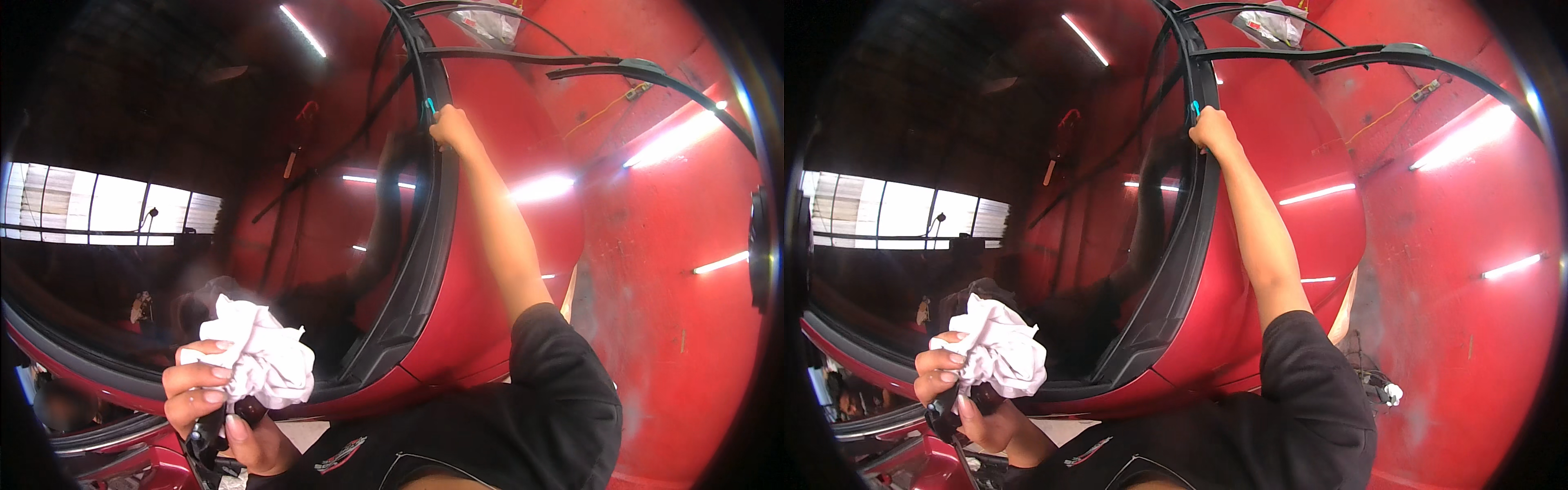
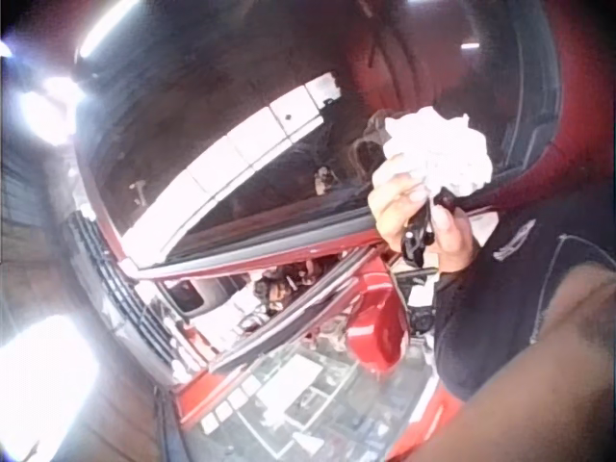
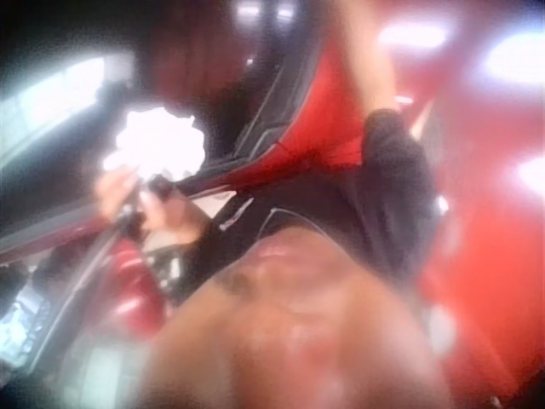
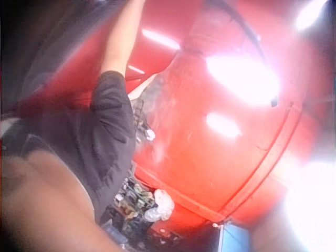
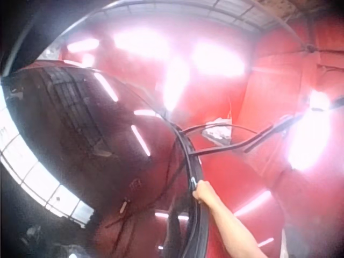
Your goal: The person cleans the window seals and glass of a red car using a toothbrush and a white cloth. They apply a liquid from a small bottle to the brush and wipe the treated areas, working along the edges of the rear and side windows.
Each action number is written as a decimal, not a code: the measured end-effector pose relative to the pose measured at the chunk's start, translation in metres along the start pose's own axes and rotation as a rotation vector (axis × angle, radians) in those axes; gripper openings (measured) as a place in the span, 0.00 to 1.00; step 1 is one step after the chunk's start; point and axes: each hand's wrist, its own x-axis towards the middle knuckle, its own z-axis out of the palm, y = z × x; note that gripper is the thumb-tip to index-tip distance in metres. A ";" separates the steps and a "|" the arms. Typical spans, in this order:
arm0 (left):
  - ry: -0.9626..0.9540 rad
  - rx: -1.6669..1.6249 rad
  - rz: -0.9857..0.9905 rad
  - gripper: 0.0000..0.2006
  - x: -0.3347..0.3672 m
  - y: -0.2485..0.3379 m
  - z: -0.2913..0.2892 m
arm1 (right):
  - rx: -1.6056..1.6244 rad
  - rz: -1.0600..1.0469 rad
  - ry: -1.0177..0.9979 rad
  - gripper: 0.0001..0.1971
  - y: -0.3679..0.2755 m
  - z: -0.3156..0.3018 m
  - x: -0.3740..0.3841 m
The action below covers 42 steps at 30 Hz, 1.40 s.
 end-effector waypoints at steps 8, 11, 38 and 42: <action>0.032 -0.043 0.028 0.16 -0.010 0.008 -0.011 | -0.073 -0.155 -0.050 0.11 -0.037 0.011 -0.103; 0.042 0.150 0.146 0.10 -0.008 0.011 -0.030 | -0.106 -0.175 0.000 0.11 -0.054 0.003 -0.113; 0.002 -0.096 0.298 0.13 0.004 0.001 -0.007 | -0.327 -0.261 0.067 0.18 0.086 0.018 -0.062; -0.112 0.020 0.288 0.13 -0.003 0.004 -0.015 | -0.233 -0.158 0.120 0.20 0.024 -0.006 -0.122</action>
